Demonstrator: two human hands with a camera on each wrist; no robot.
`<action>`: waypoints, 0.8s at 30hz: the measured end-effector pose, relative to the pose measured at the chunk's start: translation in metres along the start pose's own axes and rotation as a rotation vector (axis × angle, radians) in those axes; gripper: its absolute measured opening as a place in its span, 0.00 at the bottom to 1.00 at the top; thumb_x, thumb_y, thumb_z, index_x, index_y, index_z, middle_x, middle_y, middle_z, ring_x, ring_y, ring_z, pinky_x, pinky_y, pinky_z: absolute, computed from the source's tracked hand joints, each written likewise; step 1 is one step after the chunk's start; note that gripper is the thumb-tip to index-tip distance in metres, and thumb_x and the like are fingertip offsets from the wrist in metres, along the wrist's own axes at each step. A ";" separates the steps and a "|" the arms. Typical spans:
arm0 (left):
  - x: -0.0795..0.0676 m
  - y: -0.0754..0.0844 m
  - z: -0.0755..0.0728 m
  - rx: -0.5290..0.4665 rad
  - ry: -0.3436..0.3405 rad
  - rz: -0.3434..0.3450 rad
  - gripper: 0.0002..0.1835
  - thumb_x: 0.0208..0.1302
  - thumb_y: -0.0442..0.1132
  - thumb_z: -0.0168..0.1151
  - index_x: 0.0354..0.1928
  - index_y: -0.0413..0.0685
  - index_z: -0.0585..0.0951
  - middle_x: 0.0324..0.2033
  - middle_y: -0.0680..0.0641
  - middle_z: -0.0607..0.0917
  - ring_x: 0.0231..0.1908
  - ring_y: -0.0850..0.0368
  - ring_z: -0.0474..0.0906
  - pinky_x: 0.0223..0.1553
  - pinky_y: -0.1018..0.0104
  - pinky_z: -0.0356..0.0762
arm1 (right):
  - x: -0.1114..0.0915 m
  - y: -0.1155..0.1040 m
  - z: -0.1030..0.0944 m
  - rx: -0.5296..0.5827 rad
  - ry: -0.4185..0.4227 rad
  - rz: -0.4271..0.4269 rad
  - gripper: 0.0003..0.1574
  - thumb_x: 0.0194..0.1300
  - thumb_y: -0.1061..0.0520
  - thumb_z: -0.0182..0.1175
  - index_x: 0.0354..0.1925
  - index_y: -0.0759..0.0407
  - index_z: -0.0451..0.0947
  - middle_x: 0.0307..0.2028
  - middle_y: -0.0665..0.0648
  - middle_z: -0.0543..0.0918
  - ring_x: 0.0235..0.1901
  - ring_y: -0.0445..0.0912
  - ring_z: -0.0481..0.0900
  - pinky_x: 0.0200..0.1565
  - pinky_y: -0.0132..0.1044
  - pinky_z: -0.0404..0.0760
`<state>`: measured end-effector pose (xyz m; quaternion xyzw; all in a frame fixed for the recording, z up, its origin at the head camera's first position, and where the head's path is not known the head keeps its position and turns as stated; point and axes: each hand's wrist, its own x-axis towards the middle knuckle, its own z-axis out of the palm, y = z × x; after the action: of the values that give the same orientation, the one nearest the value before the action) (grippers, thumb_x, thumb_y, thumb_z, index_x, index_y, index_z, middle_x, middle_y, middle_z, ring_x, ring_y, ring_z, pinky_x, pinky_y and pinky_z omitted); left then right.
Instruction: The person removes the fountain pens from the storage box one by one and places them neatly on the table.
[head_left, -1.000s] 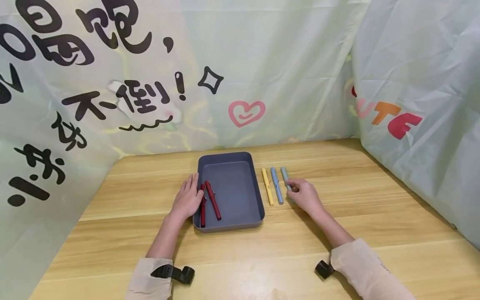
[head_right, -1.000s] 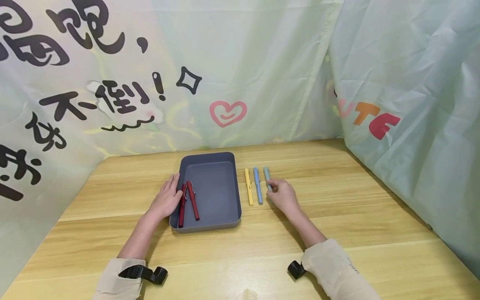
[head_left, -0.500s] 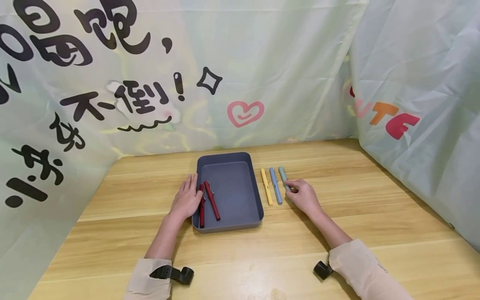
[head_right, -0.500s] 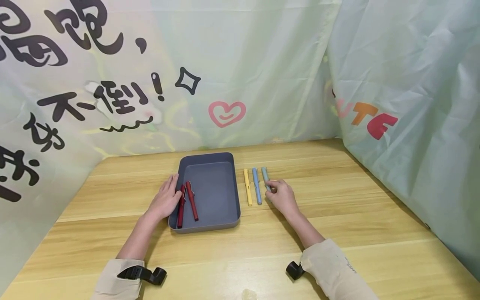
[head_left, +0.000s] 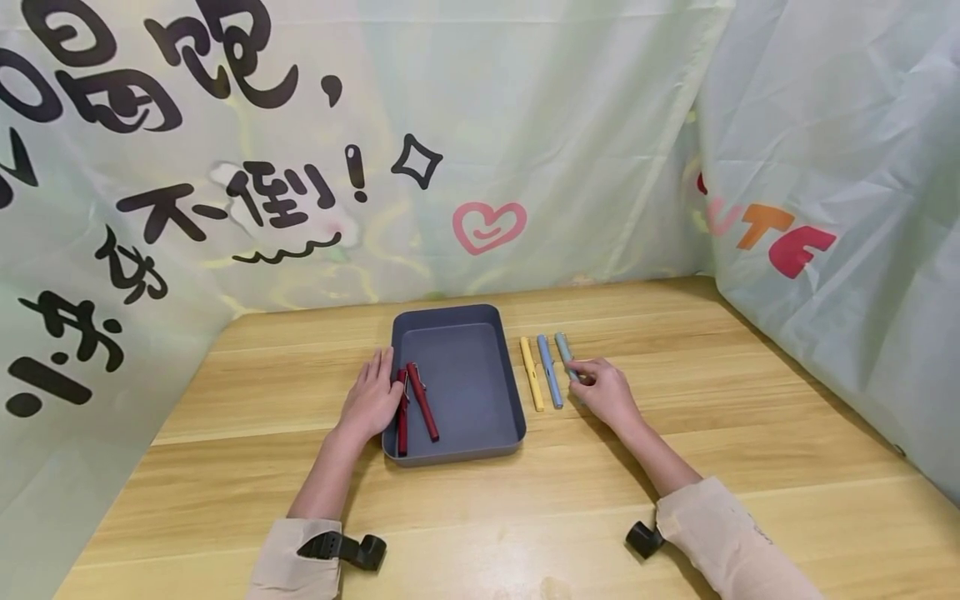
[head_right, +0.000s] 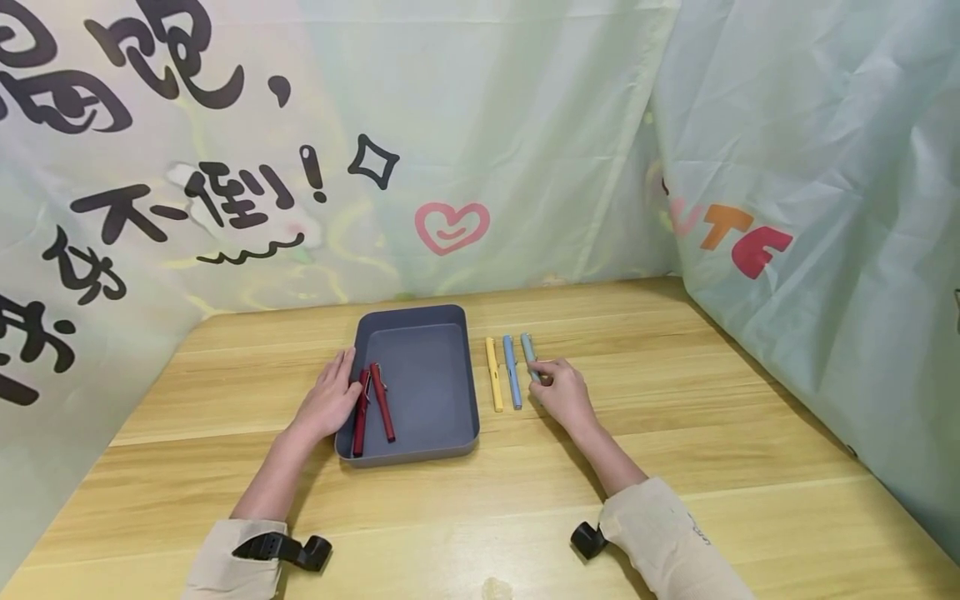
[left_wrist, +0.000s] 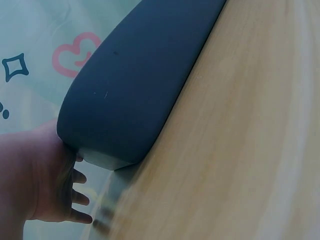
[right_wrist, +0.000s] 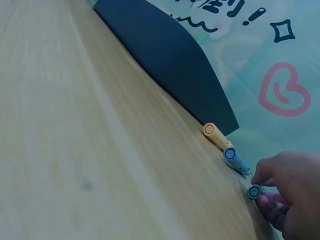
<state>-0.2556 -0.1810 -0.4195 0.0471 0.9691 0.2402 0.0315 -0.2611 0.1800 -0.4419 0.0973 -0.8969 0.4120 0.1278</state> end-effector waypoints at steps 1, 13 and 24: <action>0.000 0.000 0.000 -0.001 0.001 0.001 0.33 0.70 0.44 0.34 0.72 0.44 0.39 0.69 0.37 0.40 0.66 0.35 0.37 0.61 0.41 0.42 | 0.000 0.000 0.000 0.001 0.001 0.002 0.20 0.54 0.68 0.58 0.48 0.68 0.79 0.40 0.64 0.77 0.35 0.52 0.76 0.32 0.37 0.77; -0.001 -0.001 0.000 -0.006 0.012 0.009 0.33 0.70 0.45 0.34 0.72 0.44 0.40 0.69 0.36 0.40 0.66 0.35 0.38 0.62 0.41 0.42 | 0.001 0.000 0.001 -0.007 0.011 0.002 0.20 0.54 0.68 0.59 0.48 0.68 0.79 0.39 0.65 0.76 0.34 0.52 0.76 0.31 0.36 0.77; 0.000 -0.001 0.001 -0.006 0.010 0.007 0.33 0.70 0.45 0.35 0.72 0.44 0.39 0.69 0.36 0.40 0.66 0.35 0.37 0.62 0.41 0.42 | -0.001 -0.003 0.000 -0.009 0.016 0.014 0.20 0.53 0.69 0.59 0.47 0.69 0.79 0.39 0.65 0.76 0.33 0.51 0.76 0.31 0.37 0.76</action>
<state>-0.2555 -0.1817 -0.4206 0.0491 0.9683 0.2436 0.0258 -0.2593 0.1785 -0.4402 0.0870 -0.8983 0.4096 0.1327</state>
